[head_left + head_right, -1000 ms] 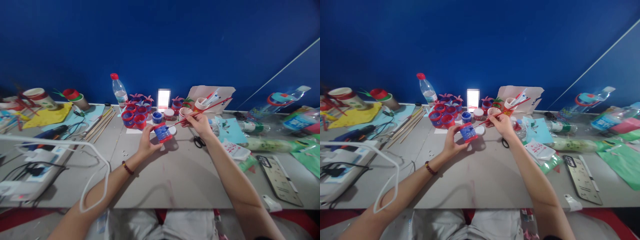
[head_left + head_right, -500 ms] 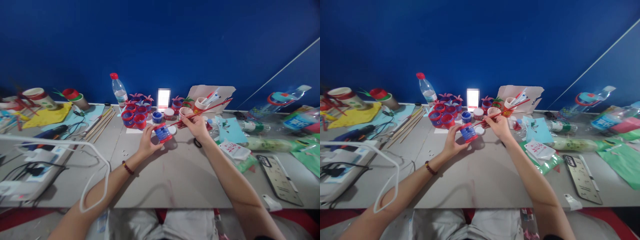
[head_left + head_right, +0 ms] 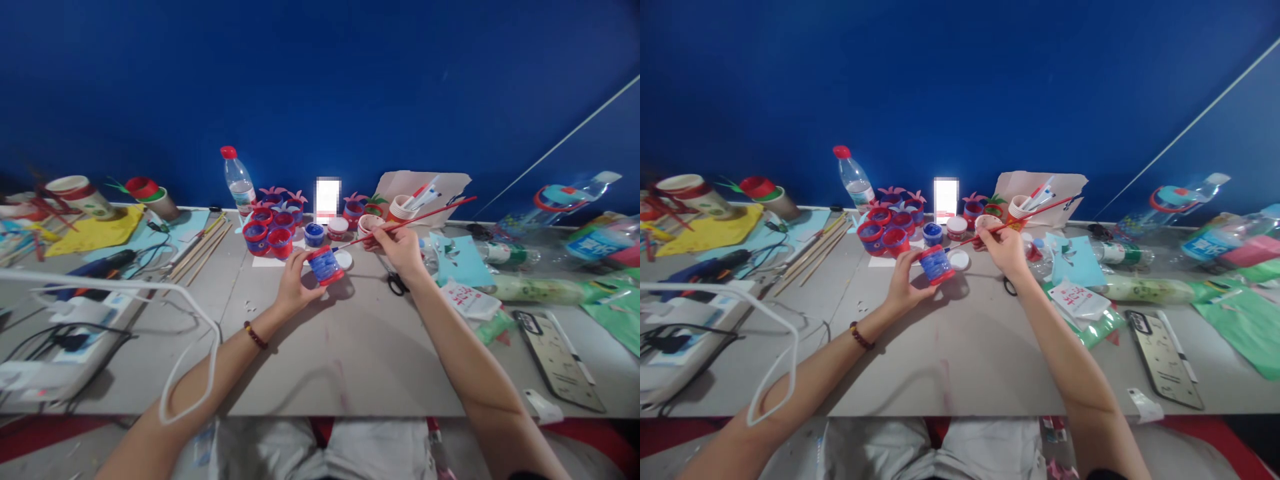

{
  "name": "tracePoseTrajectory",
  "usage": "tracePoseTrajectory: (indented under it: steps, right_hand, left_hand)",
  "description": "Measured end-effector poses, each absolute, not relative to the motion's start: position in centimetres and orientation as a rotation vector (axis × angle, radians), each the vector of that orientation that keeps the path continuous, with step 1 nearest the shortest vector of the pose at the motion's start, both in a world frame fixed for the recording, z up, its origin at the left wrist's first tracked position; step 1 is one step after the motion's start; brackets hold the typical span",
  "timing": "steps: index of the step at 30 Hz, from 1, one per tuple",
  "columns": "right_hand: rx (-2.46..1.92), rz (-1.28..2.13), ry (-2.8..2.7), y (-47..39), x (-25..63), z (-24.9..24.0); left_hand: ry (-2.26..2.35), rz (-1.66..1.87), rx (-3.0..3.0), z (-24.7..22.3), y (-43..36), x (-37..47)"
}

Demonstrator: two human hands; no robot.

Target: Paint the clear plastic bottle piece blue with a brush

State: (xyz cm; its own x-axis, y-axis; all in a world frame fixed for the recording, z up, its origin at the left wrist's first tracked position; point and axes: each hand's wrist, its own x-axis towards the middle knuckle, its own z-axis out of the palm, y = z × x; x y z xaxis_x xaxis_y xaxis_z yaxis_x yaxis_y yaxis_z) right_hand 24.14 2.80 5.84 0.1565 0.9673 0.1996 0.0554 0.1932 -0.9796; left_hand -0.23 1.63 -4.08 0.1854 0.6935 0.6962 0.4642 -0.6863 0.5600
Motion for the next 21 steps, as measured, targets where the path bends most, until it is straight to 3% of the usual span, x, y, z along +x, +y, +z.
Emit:
tracePoseTrajectory:
  steps: [9, 21]
  right_hand:
    - [-1.121, 1.021, -1.238, 1.9, 22.6, 6.0]
    - [-1.177, 0.899, -1.254, 2.1, 23.6, 6.3]
  left_hand:
    - [1.088, 1.487, 2.247, -4.2, 1.5, -0.2]
    - [1.129, 1.481, 2.286, -4.4, 1.5, -0.3]
